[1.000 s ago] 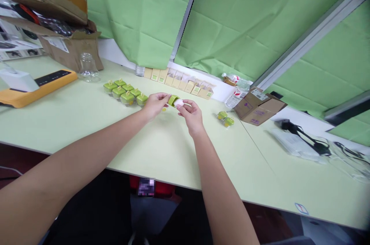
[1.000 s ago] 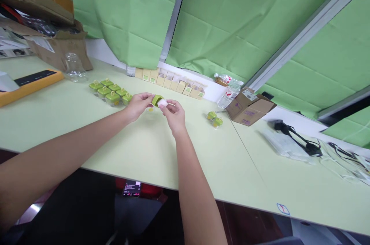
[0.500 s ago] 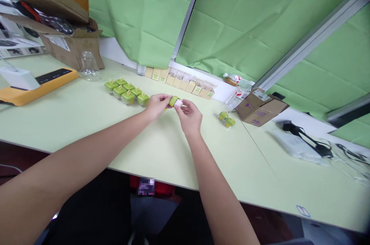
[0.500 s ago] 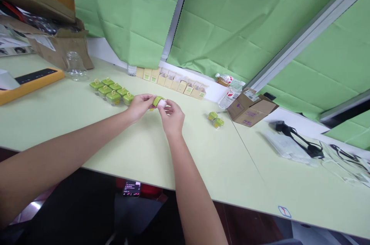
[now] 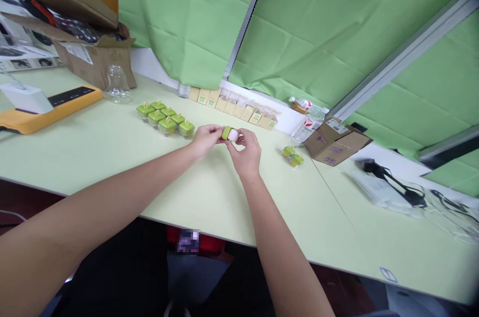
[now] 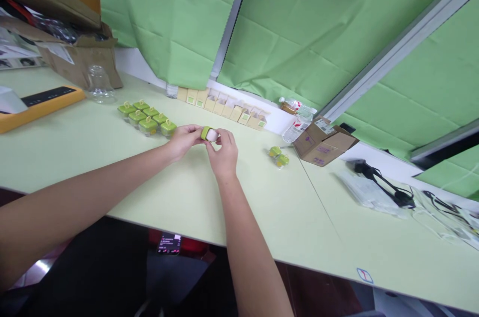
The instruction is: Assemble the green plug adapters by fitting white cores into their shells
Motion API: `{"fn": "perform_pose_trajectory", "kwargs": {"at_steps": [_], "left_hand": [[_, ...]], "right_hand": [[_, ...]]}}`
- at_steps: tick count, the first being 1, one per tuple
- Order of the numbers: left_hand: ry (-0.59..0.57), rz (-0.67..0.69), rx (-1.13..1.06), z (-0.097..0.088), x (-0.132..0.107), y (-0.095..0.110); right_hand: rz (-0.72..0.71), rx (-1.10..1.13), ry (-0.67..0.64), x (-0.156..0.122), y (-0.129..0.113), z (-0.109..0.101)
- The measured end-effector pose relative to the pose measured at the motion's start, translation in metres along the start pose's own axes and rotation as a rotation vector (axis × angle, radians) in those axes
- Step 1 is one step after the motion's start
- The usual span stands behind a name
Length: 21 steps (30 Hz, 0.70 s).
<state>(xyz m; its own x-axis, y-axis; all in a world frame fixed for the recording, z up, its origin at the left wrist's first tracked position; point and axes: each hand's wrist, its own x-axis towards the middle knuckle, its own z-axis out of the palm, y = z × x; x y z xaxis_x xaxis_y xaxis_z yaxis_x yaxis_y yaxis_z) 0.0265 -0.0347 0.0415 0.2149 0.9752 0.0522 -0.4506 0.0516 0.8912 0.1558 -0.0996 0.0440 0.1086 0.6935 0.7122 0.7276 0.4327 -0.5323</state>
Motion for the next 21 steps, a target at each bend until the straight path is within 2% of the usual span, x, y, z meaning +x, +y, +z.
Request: {"fn": "perform_pose_trajectory", "kwargs": {"at_steps": [16, 19, 21], "left_hand": [[-0.015, -0.008, 0.009, -0.0008, 0.0004, 0.0004], [-0.015, -0.007, 0.002, -0.0018, 0.0009, 0.0026], [-0.035, 0.000, -0.005, -0.0032, 0.0027, 0.0034]], "right_hand": [[0.081, 0.014, 0.021, -0.0023, -0.0013, 0.0043], [0.125, 0.131, 0.046, -0.0012, -0.0042, 0.0069], [0.224, 0.277, 0.065, 0.0011, -0.0025, 0.0080]]}}
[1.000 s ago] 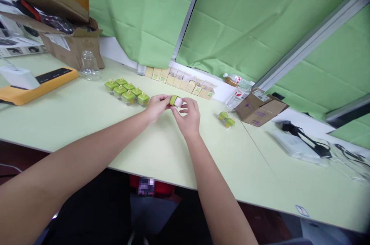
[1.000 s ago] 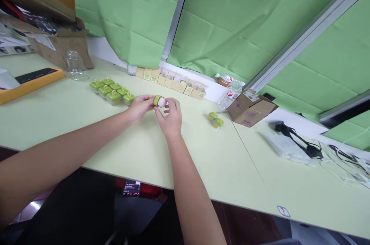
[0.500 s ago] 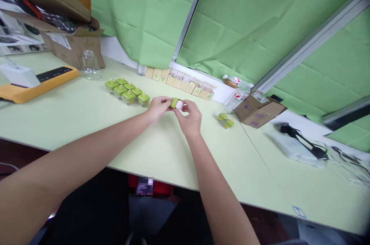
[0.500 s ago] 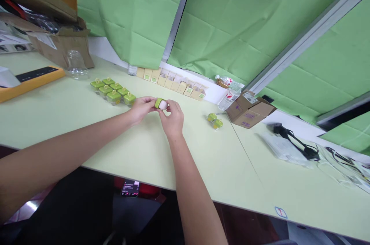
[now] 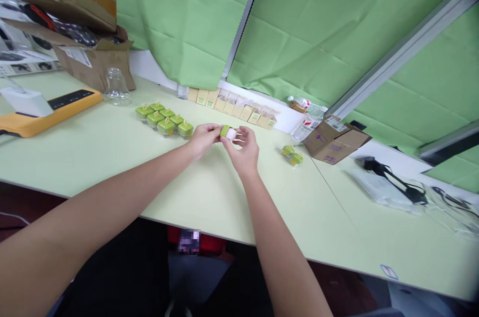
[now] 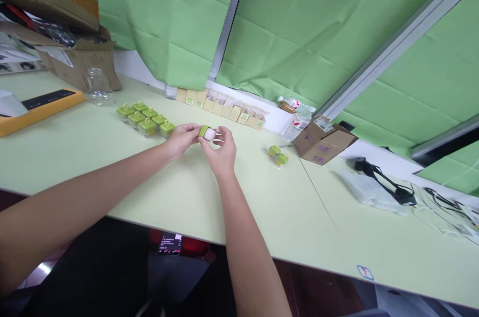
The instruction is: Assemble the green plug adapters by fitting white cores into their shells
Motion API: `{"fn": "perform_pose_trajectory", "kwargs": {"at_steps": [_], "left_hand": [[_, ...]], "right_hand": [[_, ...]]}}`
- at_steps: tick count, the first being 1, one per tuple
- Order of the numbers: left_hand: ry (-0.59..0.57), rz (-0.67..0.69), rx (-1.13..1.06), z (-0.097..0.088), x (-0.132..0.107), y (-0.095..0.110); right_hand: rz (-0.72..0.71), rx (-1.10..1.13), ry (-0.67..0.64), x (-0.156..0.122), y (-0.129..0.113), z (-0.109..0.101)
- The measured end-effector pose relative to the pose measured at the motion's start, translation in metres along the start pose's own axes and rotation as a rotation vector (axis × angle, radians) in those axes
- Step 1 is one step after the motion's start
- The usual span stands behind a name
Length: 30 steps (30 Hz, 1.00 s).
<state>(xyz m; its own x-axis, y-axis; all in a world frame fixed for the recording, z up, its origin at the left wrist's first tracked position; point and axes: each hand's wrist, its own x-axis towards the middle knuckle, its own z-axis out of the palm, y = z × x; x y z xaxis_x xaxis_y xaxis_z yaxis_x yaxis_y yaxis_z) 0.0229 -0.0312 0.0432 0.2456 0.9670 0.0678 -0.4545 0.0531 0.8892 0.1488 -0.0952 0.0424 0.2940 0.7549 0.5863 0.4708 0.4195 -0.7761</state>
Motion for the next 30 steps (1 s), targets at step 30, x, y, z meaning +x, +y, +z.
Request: {"fn": "perform_pose_trajectory", "kwargs": {"at_steps": [30], "left_hand": [[-0.218, -0.172, -0.088, -0.010, 0.005, 0.003]], "right_hand": [[0.573, 0.721, -0.329, 0.010, 0.007, -0.021]]}}
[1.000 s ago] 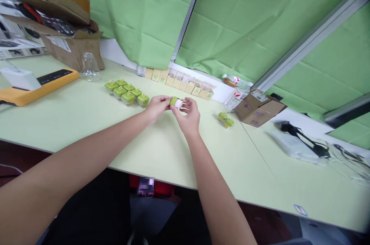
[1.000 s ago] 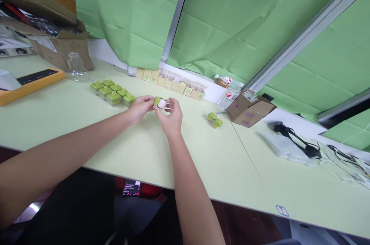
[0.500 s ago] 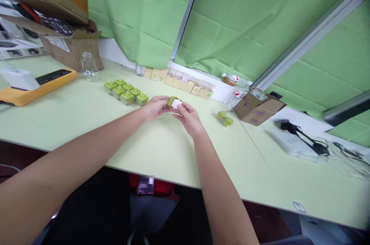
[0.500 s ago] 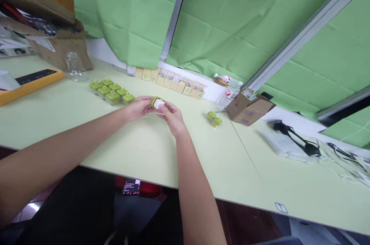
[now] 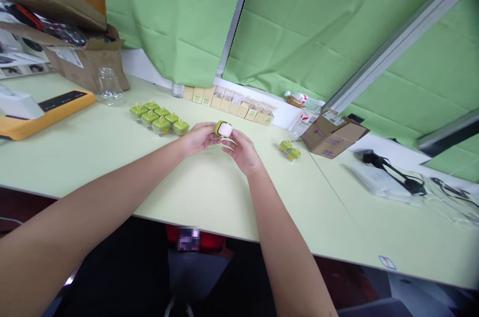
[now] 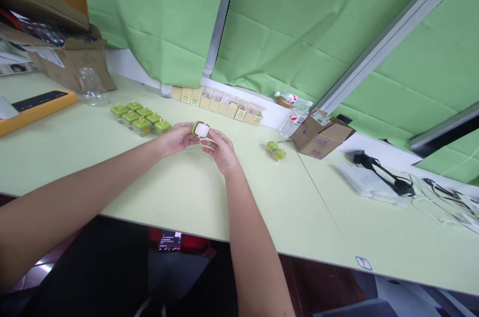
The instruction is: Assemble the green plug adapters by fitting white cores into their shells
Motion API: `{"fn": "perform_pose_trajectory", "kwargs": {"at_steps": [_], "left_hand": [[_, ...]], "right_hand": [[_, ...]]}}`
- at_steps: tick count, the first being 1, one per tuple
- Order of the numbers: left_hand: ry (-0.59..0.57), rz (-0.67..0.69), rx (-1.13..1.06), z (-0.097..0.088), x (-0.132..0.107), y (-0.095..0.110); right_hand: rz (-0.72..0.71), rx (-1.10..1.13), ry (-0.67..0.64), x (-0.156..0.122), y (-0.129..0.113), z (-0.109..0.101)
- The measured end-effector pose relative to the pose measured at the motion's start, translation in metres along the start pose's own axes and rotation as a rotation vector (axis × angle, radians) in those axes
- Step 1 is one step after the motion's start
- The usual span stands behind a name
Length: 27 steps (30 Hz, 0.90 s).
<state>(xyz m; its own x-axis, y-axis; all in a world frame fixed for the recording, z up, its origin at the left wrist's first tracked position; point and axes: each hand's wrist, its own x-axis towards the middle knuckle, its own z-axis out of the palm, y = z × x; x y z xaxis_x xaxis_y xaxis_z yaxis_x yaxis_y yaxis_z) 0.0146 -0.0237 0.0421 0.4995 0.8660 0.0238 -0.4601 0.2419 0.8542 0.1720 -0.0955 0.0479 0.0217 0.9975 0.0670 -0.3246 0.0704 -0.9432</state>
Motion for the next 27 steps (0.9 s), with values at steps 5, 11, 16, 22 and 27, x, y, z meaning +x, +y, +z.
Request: {"fn": "perform_pose_trajectory", "kwargs": {"at_steps": [5, 11, 16, 22, 27], "left_hand": [[0.032, 0.134, 0.233, 0.000, 0.000, -0.003], [0.034, 0.351, 0.585, 0.000, 0.002, -0.010], [0.052, 0.402, 0.717, 0.000, 0.001, -0.013], [0.048, 0.427, 0.802, 0.004, -0.004, -0.014], [0.049, 0.446, 0.756, 0.002, 0.000, -0.016]], "right_hand": [[-0.037, -0.083, 0.020, -0.001, -0.001, 0.000], [0.029, -0.262, 0.039, 0.000, 0.003, 0.006], [0.022, -0.256, 0.028, 0.001, 0.005, 0.006], [0.047, -0.238, 0.100, 0.004, 0.006, 0.006], [0.093, -0.261, 0.196, 0.007, 0.010, 0.004]]}}
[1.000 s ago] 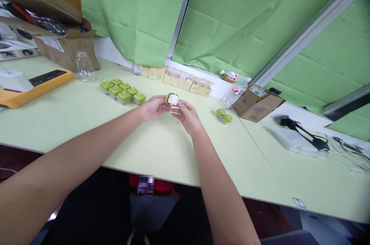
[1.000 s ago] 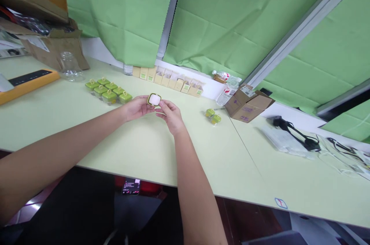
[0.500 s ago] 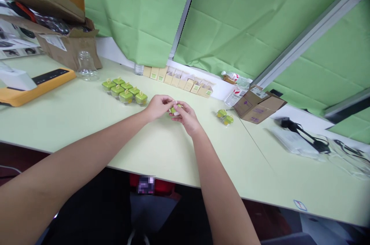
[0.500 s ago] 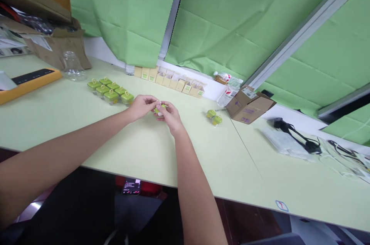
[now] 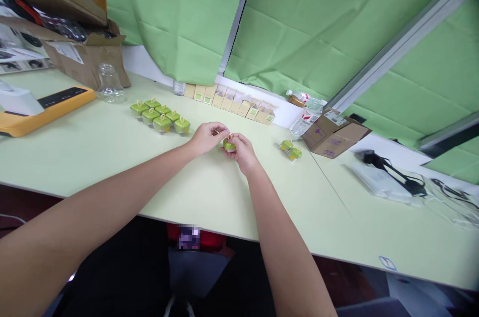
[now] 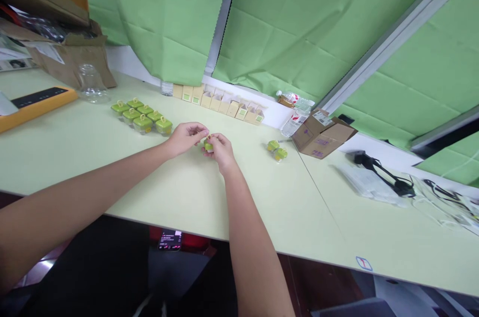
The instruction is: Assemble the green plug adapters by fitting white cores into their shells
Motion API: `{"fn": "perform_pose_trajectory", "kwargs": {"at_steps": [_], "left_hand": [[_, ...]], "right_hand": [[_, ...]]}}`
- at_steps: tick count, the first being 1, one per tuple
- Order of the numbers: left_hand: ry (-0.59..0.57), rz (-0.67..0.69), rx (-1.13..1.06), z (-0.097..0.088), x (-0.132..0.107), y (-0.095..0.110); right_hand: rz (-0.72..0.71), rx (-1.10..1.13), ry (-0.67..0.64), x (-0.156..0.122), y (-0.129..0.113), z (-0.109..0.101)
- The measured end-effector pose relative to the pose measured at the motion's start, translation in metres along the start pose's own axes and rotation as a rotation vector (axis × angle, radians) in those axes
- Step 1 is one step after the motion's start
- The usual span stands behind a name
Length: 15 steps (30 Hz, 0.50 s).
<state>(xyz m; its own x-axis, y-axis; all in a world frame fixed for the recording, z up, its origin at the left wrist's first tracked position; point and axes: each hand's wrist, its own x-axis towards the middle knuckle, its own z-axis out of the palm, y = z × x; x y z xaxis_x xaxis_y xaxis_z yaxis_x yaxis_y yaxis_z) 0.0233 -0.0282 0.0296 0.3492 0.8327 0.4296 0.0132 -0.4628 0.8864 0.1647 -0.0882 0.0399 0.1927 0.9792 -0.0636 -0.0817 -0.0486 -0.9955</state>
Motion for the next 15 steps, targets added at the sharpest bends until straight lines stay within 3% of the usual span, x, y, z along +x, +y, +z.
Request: {"fn": "perform_pose_trajectory", "kwargs": {"at_steps": [6, 9, 12, 15], "left_hand": [[-0.017, 0.039, 0.013, 0.001, -0.003, 0.003], [-0.027, 0.134, 0.099, -0.001, -0.006, 0.008], [0.084, 0.242, 0.290, -0.009, -0.003, 0.007], [0.179, 0.199, 0.435, -0.020, 0.004, -0.002]], "right_hand": [[-0.083, 0.036, 0.013, -0.001, 0.001, -0.001], [-0.171, 0.054, 0.074, -0.003, -0.003, -0.001], [-0.208, 0.004, 0.178, -0.003, -0.006, -0.003], [-0.248, -0.030, 0.233, -0.001, -0.005, -0.004]]}}
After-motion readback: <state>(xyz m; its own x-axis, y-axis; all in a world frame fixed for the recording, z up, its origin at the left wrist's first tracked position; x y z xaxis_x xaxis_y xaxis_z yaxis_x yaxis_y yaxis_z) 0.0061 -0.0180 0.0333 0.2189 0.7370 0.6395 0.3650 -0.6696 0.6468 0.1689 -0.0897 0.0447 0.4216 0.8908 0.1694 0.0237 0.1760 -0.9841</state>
